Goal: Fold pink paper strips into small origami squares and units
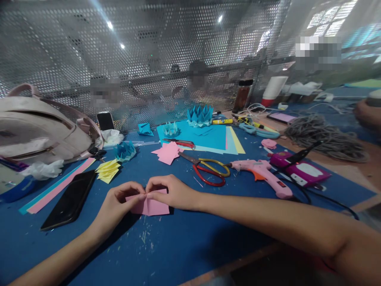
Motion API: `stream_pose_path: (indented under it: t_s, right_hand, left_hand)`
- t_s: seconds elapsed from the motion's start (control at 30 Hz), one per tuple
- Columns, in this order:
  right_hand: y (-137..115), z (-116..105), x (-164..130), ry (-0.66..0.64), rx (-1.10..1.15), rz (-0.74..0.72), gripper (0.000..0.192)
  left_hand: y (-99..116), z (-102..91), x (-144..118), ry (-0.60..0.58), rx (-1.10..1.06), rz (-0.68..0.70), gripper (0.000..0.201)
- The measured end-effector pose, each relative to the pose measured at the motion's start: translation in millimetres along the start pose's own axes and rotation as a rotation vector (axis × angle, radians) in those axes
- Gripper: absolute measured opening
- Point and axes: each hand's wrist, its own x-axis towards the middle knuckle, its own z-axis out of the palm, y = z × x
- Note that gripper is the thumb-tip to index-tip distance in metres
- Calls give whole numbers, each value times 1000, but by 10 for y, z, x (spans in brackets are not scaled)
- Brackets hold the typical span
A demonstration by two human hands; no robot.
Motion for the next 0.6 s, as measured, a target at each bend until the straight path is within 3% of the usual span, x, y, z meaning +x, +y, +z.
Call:
stream_pose_path:
  t_s: [0.6]
  right_hand:
    - [-8, 3, 3, 12, 29, 2, 10]
  left_hand:
    - [-12, 8, 18, 7, 1, 0, 11]
